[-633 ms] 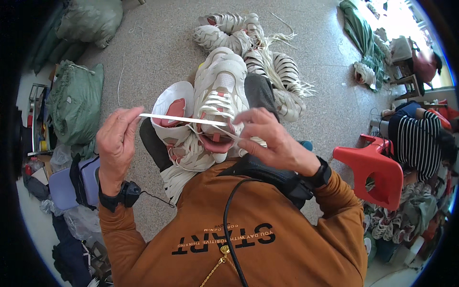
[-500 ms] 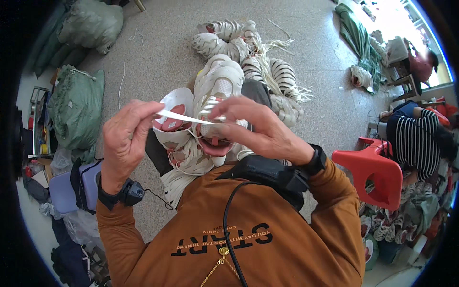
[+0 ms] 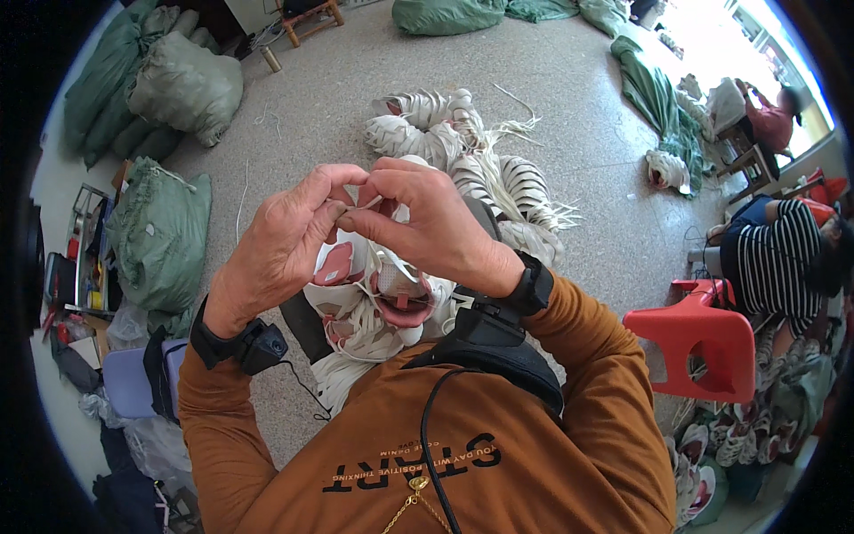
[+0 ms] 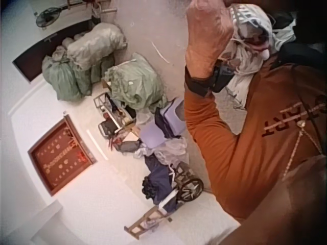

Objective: Lacing a pair of white and pink sneakers in a shoe manufacturing facility.

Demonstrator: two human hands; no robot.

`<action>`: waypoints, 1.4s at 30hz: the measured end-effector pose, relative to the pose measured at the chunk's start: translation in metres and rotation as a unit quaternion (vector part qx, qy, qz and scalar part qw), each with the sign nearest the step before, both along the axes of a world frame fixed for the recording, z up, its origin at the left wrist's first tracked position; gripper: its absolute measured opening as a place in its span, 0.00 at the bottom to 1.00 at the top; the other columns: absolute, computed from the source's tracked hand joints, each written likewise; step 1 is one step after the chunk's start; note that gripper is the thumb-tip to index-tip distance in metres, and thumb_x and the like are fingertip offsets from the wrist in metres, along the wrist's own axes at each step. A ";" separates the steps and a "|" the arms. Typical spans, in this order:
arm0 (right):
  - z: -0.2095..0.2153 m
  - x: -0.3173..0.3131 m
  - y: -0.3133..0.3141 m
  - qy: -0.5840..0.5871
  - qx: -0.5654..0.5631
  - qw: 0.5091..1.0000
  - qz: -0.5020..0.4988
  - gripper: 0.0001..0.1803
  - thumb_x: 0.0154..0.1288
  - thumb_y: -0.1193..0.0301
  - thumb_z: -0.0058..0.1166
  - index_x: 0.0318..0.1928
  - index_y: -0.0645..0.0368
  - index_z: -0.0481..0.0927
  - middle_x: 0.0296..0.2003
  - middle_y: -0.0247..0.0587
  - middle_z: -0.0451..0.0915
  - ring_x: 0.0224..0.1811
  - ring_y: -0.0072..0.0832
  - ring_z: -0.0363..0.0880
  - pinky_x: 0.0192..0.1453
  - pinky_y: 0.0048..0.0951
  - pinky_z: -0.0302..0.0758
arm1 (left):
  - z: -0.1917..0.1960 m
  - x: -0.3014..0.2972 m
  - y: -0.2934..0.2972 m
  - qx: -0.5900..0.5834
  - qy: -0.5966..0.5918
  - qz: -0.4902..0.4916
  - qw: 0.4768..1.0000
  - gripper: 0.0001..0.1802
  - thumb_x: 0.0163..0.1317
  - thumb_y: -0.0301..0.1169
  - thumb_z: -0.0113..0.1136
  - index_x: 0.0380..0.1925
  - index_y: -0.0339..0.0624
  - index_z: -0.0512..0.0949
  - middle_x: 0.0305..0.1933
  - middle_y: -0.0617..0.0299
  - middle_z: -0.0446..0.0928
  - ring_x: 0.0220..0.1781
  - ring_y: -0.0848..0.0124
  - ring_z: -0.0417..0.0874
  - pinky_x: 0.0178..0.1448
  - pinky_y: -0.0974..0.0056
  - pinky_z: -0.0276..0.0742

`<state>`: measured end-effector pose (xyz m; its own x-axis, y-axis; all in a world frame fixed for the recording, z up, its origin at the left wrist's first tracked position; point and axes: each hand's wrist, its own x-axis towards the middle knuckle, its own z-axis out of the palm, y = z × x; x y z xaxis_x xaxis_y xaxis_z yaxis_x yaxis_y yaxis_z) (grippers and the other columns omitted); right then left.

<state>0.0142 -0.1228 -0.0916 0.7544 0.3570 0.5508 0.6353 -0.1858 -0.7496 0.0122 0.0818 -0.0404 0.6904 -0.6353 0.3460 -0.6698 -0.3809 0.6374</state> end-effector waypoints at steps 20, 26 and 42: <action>-0.182 -0.041 -0.058 0.392 0.075 0.915 -0.054 0.21 0.76 0.69 0.56 0.63 0.63 0.71 0.53 0.35 0.76 0.56 0.23 0.74 0.61 0.26 0.73 | -0.079 -0.051 0.080 -0.170 0.273 0.225 0.920 0.17 0.70 0.22 0.59 0.58 0.33 0.75 0.41 0.63 0.83 0.40 0.79 0.82 0.44 0.74 0.76; -0.179 -0.047 -0.058 0.508 0.148 0.842 -0.100 0.28 0.70 0.68 0.62 0.64 0.69 0.70 0.54 0.43 0.79 0.55 0.29 0.78 0.61 0.31 0.75 | -0.167 -0.044 0.070 0.125 -0.053 0.195 0.972 0.25 0.64 0.28 0.65 0.61 0.35 0.73 0.46 0.52 0.83 0.49 0.52 0.83 0.63 0.52 0.75; -0.095 0.048 0.037 0.580 0.322 0.736 0.132 0.17 0.76 0.60 0.54 0.53 0.60 0.79 0.45 0.41 0.84 0.48 0.28 0.85 0.51 0.33 0.83 | -0.193 -0.093 0.068 0.231 -0.025 0.138 0.963 0.06 0.60 0.29 0.60 0.30 0.38 0.77 0.30 0.50 0.80 0.36 0.50 0.83 0.41 0.51 0.77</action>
<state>0.0622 -0.0854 -0.1863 0.8016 0.5220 -0.2916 -0.5526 0.4608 -0.6945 -0.0810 0.1501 -0.2337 0.8447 -0.5242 0.1085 -0.5282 -0.7835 0.3272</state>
